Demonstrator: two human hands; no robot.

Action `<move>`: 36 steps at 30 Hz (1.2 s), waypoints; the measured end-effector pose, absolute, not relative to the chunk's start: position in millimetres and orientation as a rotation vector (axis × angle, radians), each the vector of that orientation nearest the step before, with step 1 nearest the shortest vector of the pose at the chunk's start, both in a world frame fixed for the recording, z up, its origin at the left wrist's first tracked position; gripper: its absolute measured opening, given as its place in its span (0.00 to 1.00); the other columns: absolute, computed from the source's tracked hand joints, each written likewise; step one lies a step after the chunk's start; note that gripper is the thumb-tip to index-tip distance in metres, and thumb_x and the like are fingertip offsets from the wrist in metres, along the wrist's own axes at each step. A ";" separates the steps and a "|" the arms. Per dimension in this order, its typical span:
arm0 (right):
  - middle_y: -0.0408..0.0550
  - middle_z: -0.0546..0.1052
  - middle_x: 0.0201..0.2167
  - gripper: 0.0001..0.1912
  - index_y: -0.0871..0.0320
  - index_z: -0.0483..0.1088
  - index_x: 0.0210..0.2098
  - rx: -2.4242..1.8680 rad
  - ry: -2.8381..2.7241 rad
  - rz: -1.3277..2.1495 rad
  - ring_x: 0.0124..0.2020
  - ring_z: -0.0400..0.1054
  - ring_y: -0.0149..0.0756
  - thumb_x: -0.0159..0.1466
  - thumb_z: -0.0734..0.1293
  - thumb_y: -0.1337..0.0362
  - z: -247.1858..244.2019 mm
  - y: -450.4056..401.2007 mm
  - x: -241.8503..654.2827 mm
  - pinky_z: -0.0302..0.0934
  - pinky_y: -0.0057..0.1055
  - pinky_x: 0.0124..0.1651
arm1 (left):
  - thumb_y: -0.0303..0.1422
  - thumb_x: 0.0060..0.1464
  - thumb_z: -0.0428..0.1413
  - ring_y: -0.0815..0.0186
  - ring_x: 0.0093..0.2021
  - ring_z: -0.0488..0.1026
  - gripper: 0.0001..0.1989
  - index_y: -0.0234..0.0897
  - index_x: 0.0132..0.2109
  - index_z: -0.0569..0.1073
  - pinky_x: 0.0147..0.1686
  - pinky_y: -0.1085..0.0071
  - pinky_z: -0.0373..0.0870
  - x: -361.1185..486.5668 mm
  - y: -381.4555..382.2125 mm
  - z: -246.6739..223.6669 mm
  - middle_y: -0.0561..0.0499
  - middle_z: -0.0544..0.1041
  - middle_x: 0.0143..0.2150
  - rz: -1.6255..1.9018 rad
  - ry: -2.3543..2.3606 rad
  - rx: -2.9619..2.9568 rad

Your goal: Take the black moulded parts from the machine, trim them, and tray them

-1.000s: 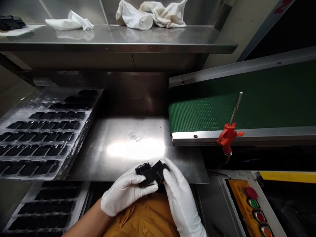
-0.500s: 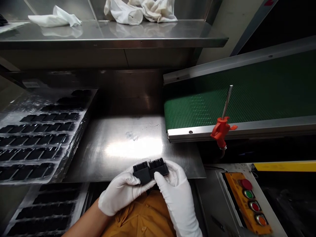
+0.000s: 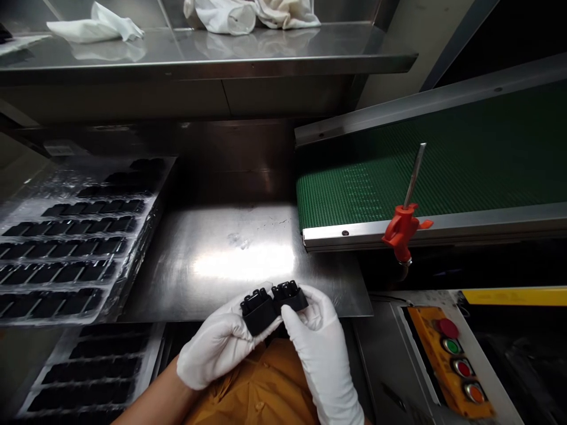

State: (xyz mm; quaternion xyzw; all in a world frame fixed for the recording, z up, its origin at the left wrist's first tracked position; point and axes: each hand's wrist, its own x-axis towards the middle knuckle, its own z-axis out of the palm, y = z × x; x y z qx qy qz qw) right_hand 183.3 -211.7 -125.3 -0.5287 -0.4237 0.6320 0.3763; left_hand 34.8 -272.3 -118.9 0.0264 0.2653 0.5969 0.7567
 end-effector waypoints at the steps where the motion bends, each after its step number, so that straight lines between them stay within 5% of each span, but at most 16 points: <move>1: 0.51 0.78 0.45 0.24 0.56 0.69 0.46 -1.358 -1.091 1.609 0.48 0.72 0.44 0.50 0.75 0.61 -125.3 -212.0 182.7 0.69 0.42 0.51 | 0.12 0.34 0.46 0.53 0.66 0.58 0.36 0.30 0.55 0.71 0.67 0.53 0.51 34.4 -272.5 -119.9 0.43 0.70 0.60 1.304 0.576 0.058; 17: 0.50 0.77 0.45 0.23 0.55 0.69 0.47 -1.338 -1.021 1.707 0.47 0.71 0.43 0.53 0.74 0.58 -124.0 -204.5 177.3 0.68 0.42 0.52 | 0.11 0.39 0.52 0.55 0.63 0.63 0.36 0.38 0.57 0.69 0.66 0.53 0.50 28.2 -261.2 -104.7 0.45 0.70 0.59 1.210 0.728 0.182; 22: 0.49 0.77 0.44 0.22 0.55 0.69 0.46 -1.314 -0.958 1.851 0.45 0.72 0.44 0.54 0.73 0.56 -118.6 -201.8 177.4 0.68 0.42 0.49 | 0.21 0.49 0.59 0.57 0.57 0.68 0.28 0.40 0.58 0.69 0.62 0.56 0.56 26.0 -256.8 -92.3 0.44 0.72 0.58 1.089 0.968 0.368; 36: 0.47 0.75 0.44 0.12 0.54 0.71 0.42 -1.155 -0.802 2.128 0.48 0.68 0.42 0.59 0.70 0.59 -123.6 -206.8 169.9 0.65 0.41 0.51 | 0.35 0.48 0.64 0.58 0.48 0.72 0.20 0.35 0.49 0.73 0.51 0.59 0.66 32.2 -257.7 -102.3 0.45 0.76 0.45 1.165 1.257 0.323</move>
